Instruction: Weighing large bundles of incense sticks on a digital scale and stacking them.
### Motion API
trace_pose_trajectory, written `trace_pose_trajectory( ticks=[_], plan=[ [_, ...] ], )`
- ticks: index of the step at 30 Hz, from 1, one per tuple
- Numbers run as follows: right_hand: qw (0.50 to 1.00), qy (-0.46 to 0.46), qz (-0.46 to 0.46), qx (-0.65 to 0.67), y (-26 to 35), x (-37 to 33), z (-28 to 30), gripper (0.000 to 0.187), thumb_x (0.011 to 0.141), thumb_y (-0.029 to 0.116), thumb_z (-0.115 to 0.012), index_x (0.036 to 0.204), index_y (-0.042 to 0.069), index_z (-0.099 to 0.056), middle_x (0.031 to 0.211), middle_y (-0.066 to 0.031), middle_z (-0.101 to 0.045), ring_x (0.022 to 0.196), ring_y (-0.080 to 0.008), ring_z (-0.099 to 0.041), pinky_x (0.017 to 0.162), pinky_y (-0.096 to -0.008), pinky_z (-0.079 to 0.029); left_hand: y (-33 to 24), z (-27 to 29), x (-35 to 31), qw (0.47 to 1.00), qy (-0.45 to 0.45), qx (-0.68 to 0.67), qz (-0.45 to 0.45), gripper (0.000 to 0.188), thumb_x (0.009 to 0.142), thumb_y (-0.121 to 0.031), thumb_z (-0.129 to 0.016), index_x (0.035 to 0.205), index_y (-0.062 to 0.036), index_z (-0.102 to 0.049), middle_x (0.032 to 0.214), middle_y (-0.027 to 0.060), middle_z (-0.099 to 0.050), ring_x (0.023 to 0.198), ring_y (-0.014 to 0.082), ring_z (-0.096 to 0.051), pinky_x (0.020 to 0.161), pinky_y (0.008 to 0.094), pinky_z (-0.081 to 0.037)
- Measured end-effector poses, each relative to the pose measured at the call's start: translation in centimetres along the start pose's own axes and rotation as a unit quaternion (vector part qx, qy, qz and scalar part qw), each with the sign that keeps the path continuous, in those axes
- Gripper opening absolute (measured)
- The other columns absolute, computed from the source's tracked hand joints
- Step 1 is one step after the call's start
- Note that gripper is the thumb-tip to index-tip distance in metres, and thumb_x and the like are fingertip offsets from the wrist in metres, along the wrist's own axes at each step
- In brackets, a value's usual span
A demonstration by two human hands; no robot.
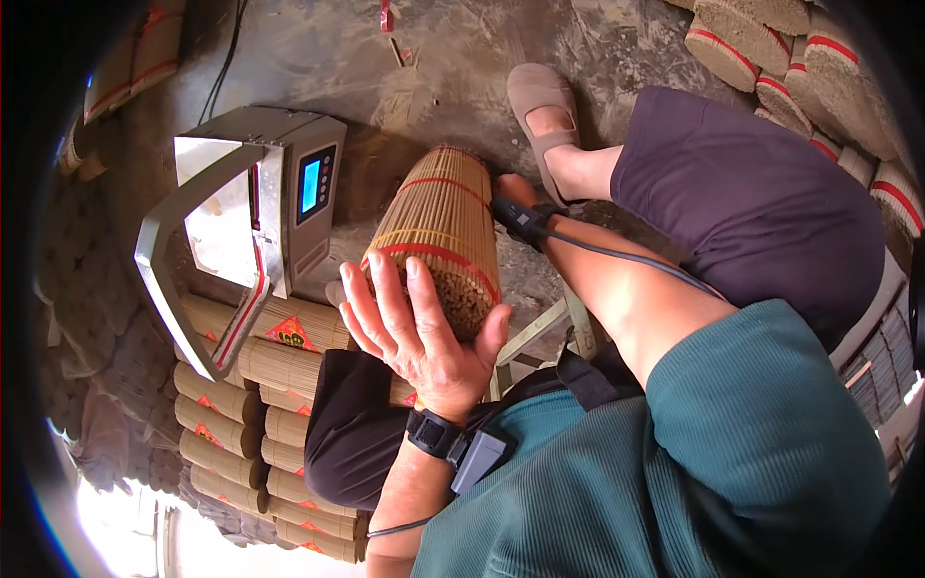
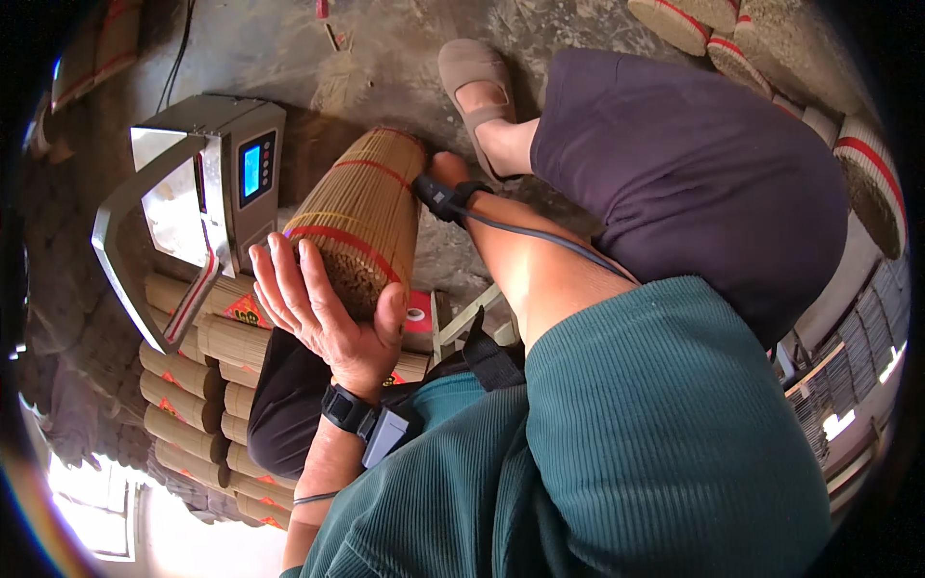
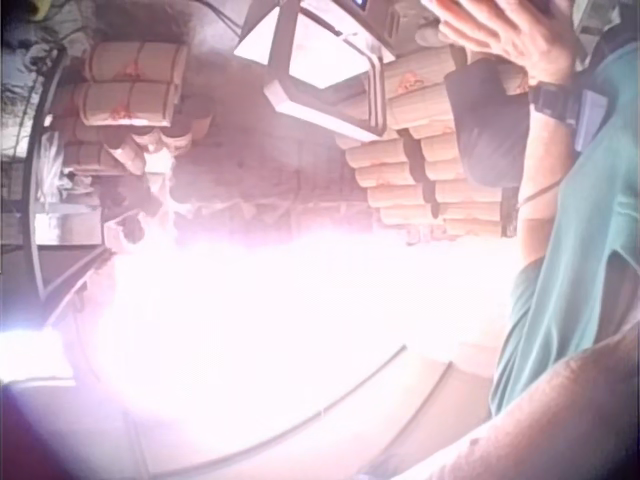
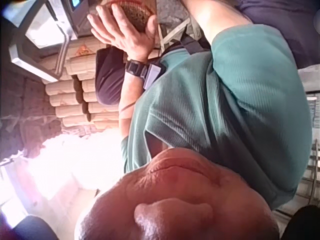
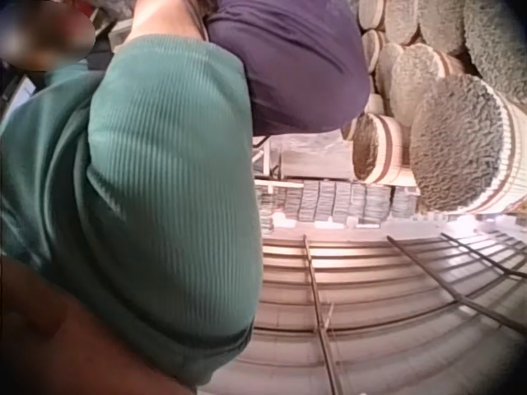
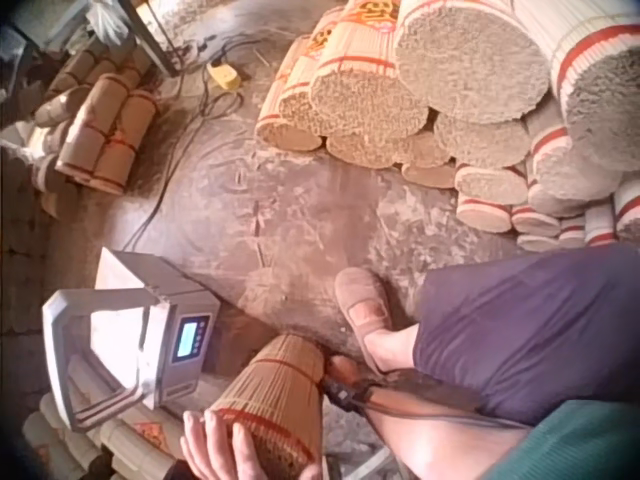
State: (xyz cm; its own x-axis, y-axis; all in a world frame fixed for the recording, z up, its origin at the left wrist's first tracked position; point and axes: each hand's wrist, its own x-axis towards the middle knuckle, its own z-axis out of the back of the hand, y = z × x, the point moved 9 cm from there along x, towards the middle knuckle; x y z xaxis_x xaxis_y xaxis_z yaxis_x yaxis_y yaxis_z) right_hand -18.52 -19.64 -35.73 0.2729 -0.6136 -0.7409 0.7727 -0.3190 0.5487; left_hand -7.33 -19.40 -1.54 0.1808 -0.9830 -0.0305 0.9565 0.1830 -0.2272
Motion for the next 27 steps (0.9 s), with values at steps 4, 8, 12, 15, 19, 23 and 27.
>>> trace_pose_trajectory(
  ticks=[4,8,12,15,19,23,27],
  plan=[
    [0.999,0.028,-0.023,0.024,0.2,-0.4,-0.8,0.020,0.073,0.016,-0.063,0.078,-0.004,-0.067,0.077,-0.0264,-0.062,0.077,-0.0414,-0.063,0.066,-0.0451,-0.048,0.3,0.0,-0.2,1.000,-0.001,0.001,0.002,0.078,0.086,-0.062,-0.051,0.138,-0.0042,-0.041,0.144,0.0216,-0.037,0.135,0.0447,-0.028,0.109,0.0574,-0.017],
    [0.983,0.173,0.023,-0.064,2.1,-2.0,-1.6,0.019,0.071,0.017,-0.065,0.070,-0.002,-0.068,0.069,-0.0228,-0.062,0.069,-0.0382,-0.064,0.062,-0.0432,-0.047,0.7,-0.2,-0.3,1.000,-0.003,-0.007,-0.001,0.078,0.086,-0.060,-0.053,0.139,-0.0048,-0.040,0.144,0.0213,-0.037,0.135,0.0441,-0.029,0.109,0.0572,-0.017],
    [0.998,0.060,-0.026,-0.007,-3.7,1.6,-4.6,0.034,0.077,0.029,-0.055,0.069,-0.002,-0.068,0.069,-0.0260,-0.063,0.072,-0.0387,-0.065,0.062,-0.0454,-0.046,0.0,0.0,0.3,1.000,-0.010,-0.016,-0.004,0.078,0.086,-0.059,-0.054,0.139,-0.0049,-0.040,0.144,0.0207,-0.037,0.136,0.0439,-0.028,0.109,0.0573,-0.016],
    [0.994,0.097,-0.055,0.014,-0.7,-0.9,-3.0,0.019,0.068,0.022,-0.067,0.061,0.004,-0.067,0.062,-0.0195,-0.061,0.064,-0.0357,-0.063,0.057,-0.0412,-0.046,0.7,0.1,-0.2,1.000,-0.012,-0.011,0.005,0.077,0.085,-0.058,-0.054,0.139,-0.0051,-0.040,0.145,0.0201,-0.036,0.135,0.0435,-0.028,0.109,0.0570,-0.017],
    [0.977,0.196,-0.067,-0.051,-1.6,0.2,-2.6,0.024,0.073,0.024,-0.064,0.057,0.006,-0.065,0.062,-0.0165,-0.061,0.062,-0.0298,-0.064,0.055,-0.0372,-0.047,0.0,0.0,0.3,0.999,-0.025,-0.025,-0.005,0.075,0.085,-0.054,-0.057,0.138,-0.0046,-0.039,0.145,0.0198,-0.036,0.135,0.0435,-0.030,0.108,0.0557,-0.018],
    [0.940,0.207,-0.213,0.168,-1.0,-1.7,-2.7,0.040,0.081,0.037,-0.055,0.077,-0.001,-0.067,0.067,-0.0167,-0.066,0.058,-0.0325,-0.063,0.056,-0.0403,-0.048,1.4,0.7,-0.3,0.999,-0.035,-0.018,0.007,0.077,0.080,-0.048,-0.064,0.138,-0.0040,-0.040,0.145,0.0194,-0.037,0.136,0.0426,-0.028,0.109,0.0554,-0.018],
    [0.914,0.238,0.156,-0.288,-2.7,5.1,-0.7,0.021,0.082,0.024,-0.066,0.092,0.006,-0.061,0.076,-0.0084,-0.061,0.066,-0.0224,-0.062,0.059,-0.0283,-0.048,0.6,1.0,0.4,0.997,-0.060,-0.051,0.024,0.073,0.074,-0.043,-0.070,0.132,-0.0042,-0.047,0.143,0.0164,-0.040,0.137,0.0384,-0.029,0.111,0.0526,-0.018]
  ],
)
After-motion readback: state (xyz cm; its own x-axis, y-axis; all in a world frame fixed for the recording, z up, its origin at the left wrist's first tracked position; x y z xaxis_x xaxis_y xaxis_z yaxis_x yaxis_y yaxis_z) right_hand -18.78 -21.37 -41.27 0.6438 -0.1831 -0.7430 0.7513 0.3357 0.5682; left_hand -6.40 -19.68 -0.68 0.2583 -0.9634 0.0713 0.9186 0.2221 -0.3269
